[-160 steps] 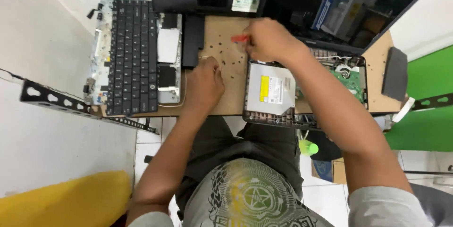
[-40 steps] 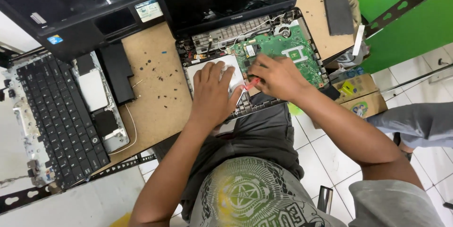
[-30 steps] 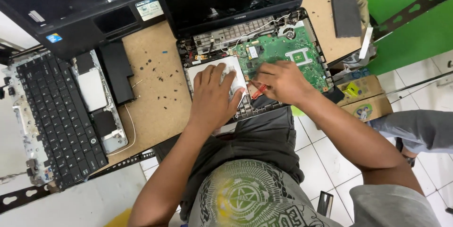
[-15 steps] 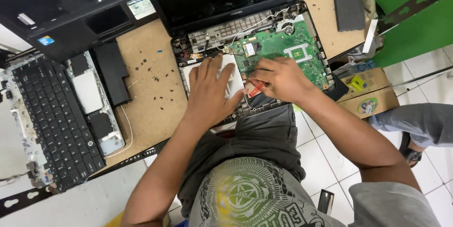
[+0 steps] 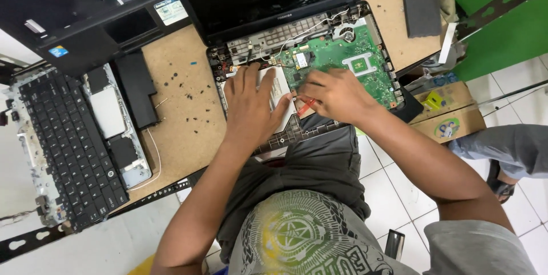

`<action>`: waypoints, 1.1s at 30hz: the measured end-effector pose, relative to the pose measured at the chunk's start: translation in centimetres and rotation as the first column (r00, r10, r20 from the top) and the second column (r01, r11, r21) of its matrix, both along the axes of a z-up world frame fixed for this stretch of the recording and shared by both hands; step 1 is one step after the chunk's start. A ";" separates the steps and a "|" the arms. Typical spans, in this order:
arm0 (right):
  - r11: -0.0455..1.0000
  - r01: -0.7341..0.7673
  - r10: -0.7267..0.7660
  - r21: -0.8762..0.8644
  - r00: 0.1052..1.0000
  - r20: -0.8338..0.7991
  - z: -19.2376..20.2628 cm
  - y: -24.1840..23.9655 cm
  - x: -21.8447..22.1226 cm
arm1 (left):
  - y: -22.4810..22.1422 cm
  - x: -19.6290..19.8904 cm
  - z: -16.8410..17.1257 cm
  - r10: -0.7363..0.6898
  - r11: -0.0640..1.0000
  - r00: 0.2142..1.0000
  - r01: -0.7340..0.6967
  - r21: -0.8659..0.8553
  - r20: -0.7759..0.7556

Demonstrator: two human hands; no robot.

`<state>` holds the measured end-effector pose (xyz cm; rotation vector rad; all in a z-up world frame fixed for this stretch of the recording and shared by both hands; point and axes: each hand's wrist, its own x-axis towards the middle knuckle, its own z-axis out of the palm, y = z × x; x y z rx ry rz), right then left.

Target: Disassembling a laptop by removing screws from the motherboard and lifting the motherboard out of the chassis.

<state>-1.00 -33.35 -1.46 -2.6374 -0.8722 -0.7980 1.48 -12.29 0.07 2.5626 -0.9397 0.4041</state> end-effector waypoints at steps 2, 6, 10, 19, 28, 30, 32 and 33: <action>0.999 -0.033 0.033 -0.007 0.999 -0.015 -1.2 -0.6 0.1 | 0.1 -0.1 0.3 -0.004 1.000 1.000 0.004 0.015 -0.017; 0.994 -0.104 0.103 -0.035 0.994 -0.047 -2.5 -1.4 0.2 | 0.0 -0.2 0.6 -0.009 0.999 1.000 0.010 0.047 -0.027; 0.990 -0.136 0.135 -0.034 0.989 -0.054 -2.9 -1.5 0.3 | 0.0 -0.4 1.1 -0.012 0.998 0.999 0.014 0.062 -0.034; 0.988 -0.147 0.146 -0.043 0.989 -0.029 -3.0 -1.7 0.6 | 0.1 -0.2 0.8 -0.057 0.997 0.998 0.058 0.060 -0.026; 0.992 -0.123 0.123 -0.035 0.992 -0.003 -2.2 -1.2 0.2 | 0.1 -0.2 0.8 -0.054 0.996 0.999 0.054 0.070 -0.007; 0.997 -0.071 0.070 -0.017 0.996 -0.062 -0.8 -0.6 0.0 | 0.1 -0.1 1.1 -0.069 0.995 0.995 0.073 0.064 -0.071; 0.999 -0.051 0.050 -0.006 0.997 -0.056 -0.7 -0.3 -0.3 | -0.1 0.1 0.9 -0.079 0.996 0.997 0.079 0.038 -0.012; 1.000 -0.029 0.030 0.007 0.998 -0.050 -0.7 -0.2 -0.3 | -0.3 0.3 0.8 -0.088 0.996 0.995 0.088 0.015 0.048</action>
